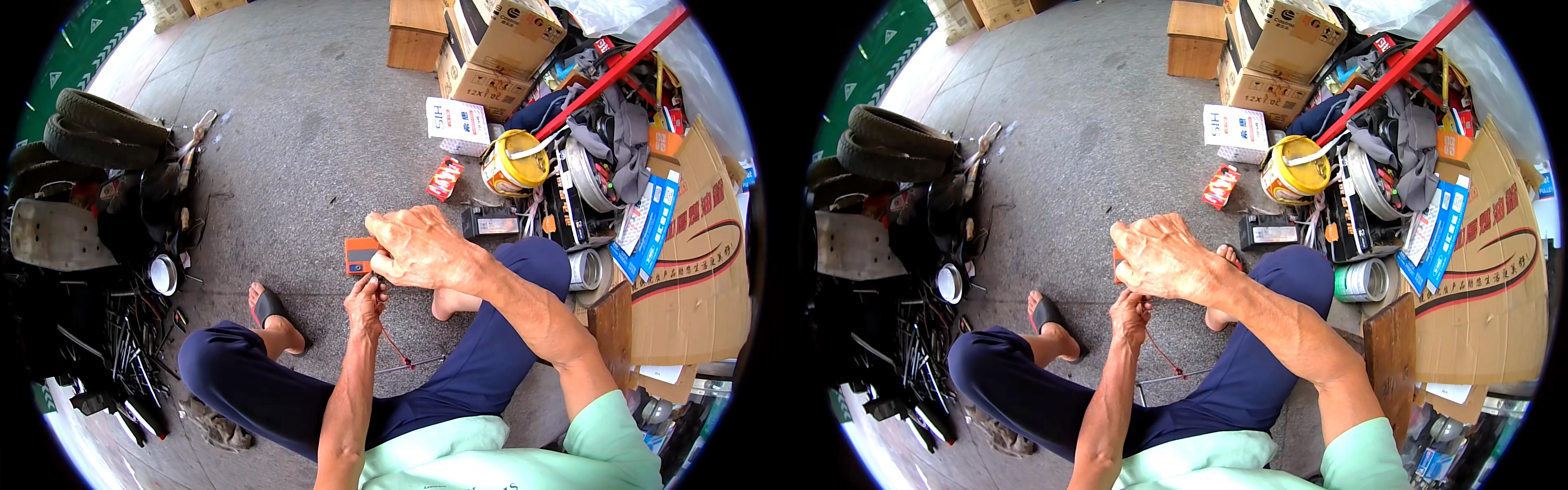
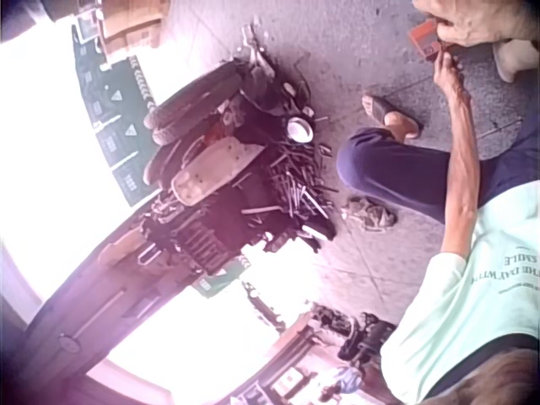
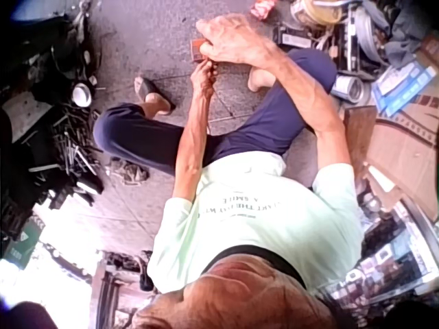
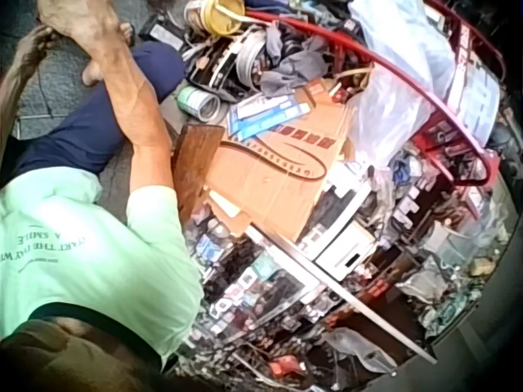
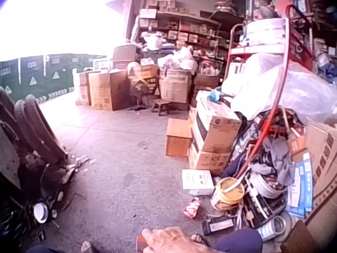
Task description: The person sits on the floor and uses a small tool to manipulate a red wire connected to an orange rectangular device. They repeatedly adjust the wire and the device, occasionally picking up and setting down the tool.
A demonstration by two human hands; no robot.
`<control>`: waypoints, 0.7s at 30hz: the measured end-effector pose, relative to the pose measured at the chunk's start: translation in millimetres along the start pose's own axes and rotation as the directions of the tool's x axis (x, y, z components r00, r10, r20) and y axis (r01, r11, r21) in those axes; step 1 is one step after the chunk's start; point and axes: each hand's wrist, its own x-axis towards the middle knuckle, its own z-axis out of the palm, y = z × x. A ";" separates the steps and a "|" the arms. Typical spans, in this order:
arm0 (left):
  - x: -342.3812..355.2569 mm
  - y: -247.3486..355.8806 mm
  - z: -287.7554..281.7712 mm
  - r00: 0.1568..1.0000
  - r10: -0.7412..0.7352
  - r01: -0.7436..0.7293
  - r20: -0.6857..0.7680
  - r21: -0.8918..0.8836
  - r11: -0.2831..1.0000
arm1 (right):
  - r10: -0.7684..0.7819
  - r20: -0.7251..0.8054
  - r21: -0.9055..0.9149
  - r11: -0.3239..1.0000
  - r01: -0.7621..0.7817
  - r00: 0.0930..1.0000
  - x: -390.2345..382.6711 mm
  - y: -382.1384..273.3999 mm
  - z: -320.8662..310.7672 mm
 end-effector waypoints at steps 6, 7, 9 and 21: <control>-0.6 3.0 -0.3 1.000 -0.013 0.013 0.000 0.008 1.000 | 0.090 0.126 0.035 0.995 -0.095 0.988 1.6 -3.4 -7.4; -1.7 3.9 1.2 1.000 -0.013 0.013 0.001 0.014 1.000 | 0.083 0.110 0.034 0.996 -0.087 0.991 0.8 -1.9 -6.1; -3.0 4.3 3.3 1.000 -0.014 0.014 0.003 0.025 1.000 | 0.076 0.094 0.020 0.997 -0.078 0.993 -0.4 -1.2 -5.6; 1.4 6.2 0.2 0.999 -0.028 0.027 -0.027 -0.015 1.000 | -0.046 -0.064 0.008 0.999 0.046 0.997 -0.4 1.2 1.7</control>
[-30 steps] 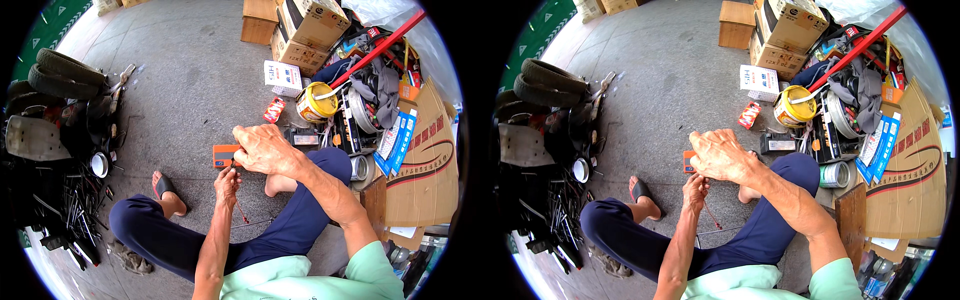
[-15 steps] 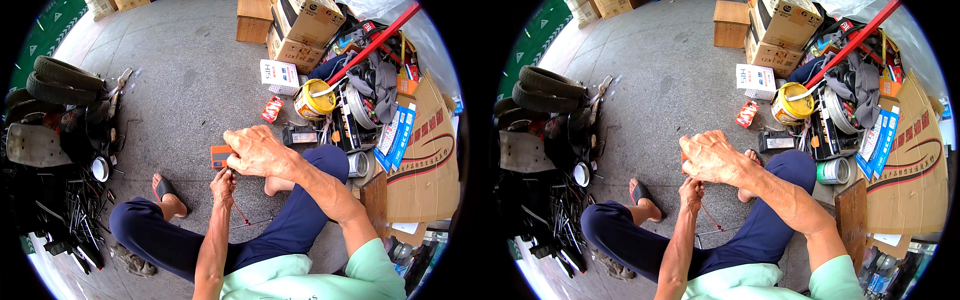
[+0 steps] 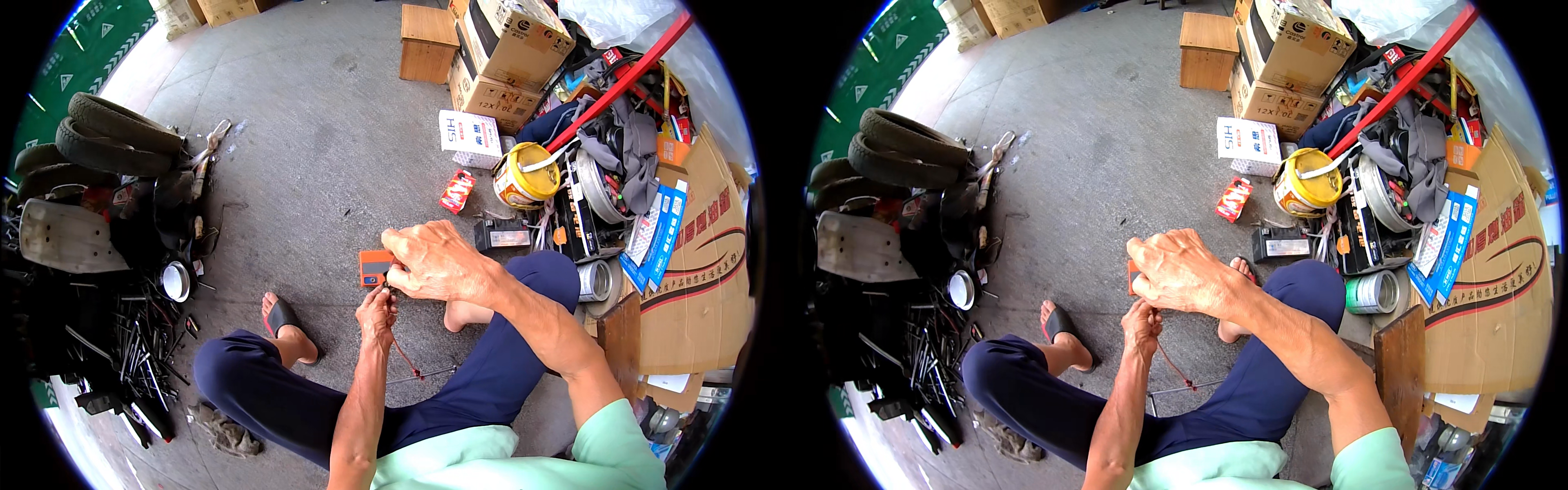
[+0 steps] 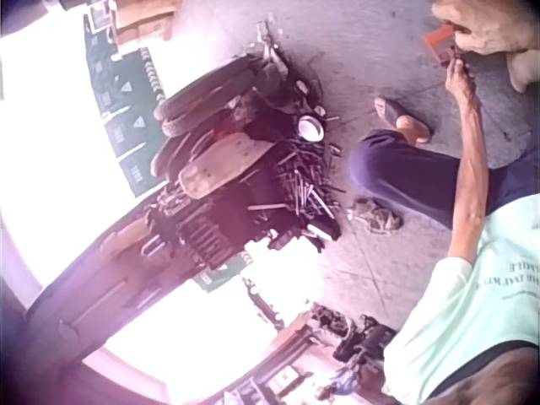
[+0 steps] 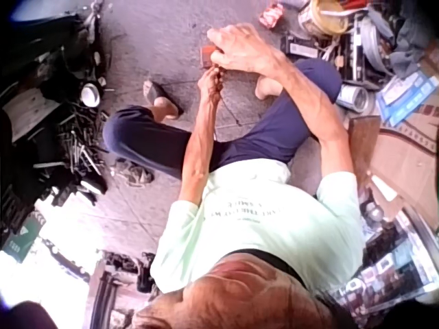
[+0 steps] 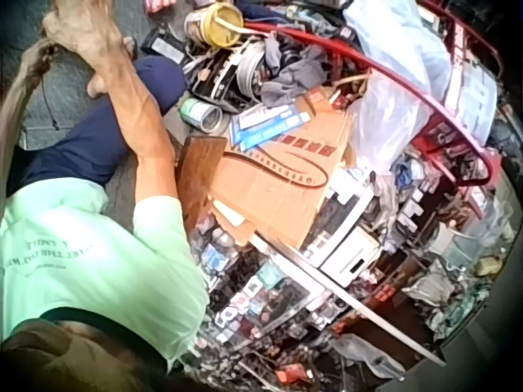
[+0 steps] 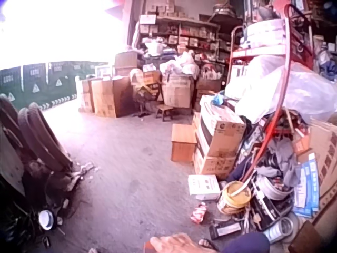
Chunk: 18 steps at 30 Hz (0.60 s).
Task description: The person sits on the floor and uses a small tool to manipulate a red wire connected to an orange rectangular device. They repeatedly adjust the wire and the device, occasionally picking up and setting down the tool.
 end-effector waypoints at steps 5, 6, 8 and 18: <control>-0.8 3.8 0.6 1.000 0.017 -0.017 -0.013 -0.007 1.000 | 0.015 0.013 0.011 1.000 -0.015 1.000 1.3 1.5 2.0; -1.3 4.2 0.0 1.000 0.013 -0.013 -0.020 -0.005 1.000 | 0.009 0.008 0.006 1.000 -0.010 1.000 1.1 2.1 3.0; -2.3 3.6 -0.8 0.999 0.003 -0.003 -0.032 -0.002 1.000 | 0.015 0.014 0.011 1.000 -0.015 1.000 1.1 1.7 2.1; -2.9 3.4 -0.8 0.998 0.040 -0.037 -0.055 0.051 0.998 | 0.056 0.030 -0.034 0.998 -0.055 0.998 2.4 4.9 -1.6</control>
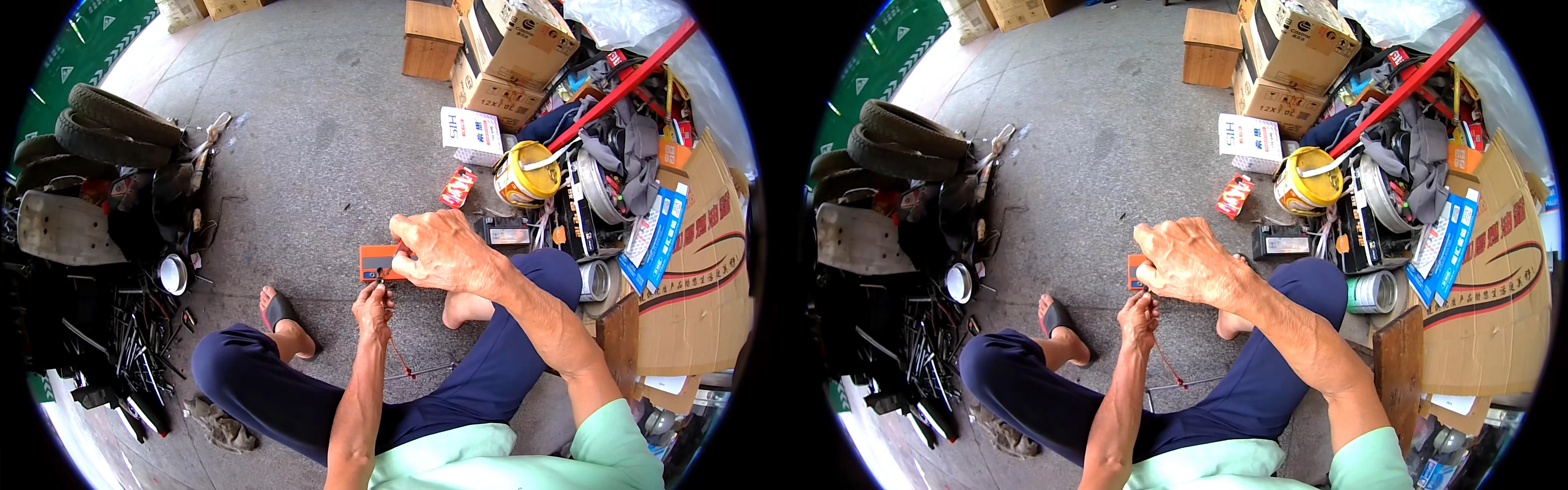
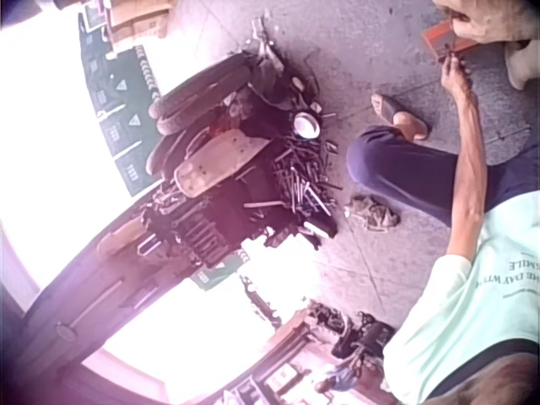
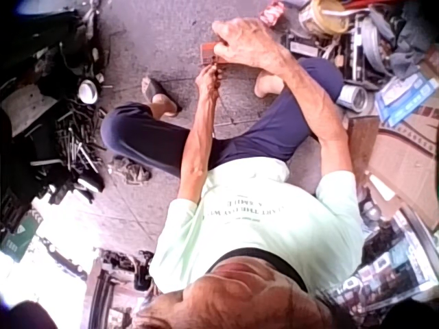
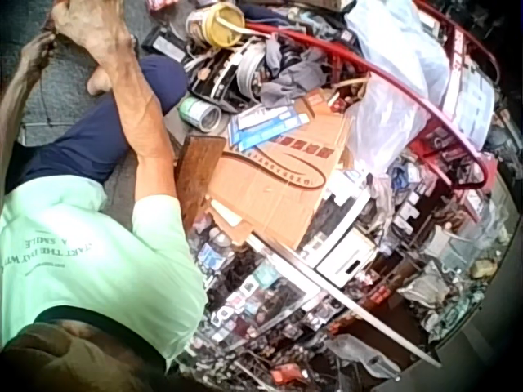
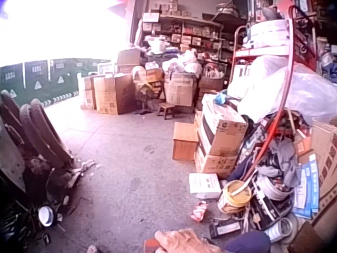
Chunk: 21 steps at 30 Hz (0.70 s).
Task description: The person sits on the floor and uses a small tool to manipulate a red wire connected to an orange rectangular device. They repeatedly adjust the wire and the device, occasionally picking up and setting down the tool.
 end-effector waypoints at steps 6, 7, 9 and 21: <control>-2.5 3.0 5.3 0.998 0.027 -0.031 -0.050 -0.067 0.997 | -0.034 -0.067 -0.070 0.997 0.029 0.997 -3.6 3.7 3.6; -1.6 5.9 7.2 0.998 0.057 -0.058 -0.028 -0.062 0.996 | -0.024 -0.060 -0.070 0.997 0.020 0.998 -3.6 4.1 3.1; -2.2 9.9 6.4 0.994 0.106 -0.105 0.004 -0.056 0.993 | -0.006 -0.033 -0.062 0.998 0.004 0.999 -4.4 4.7 5.5; 18.6 0.2 3.1 0.891 0.421 -0.447 0.167 0.174 0.877 | -0.014 -0.071 -0.028 1.000 0.012 0.997 -5.6 7.7 2.1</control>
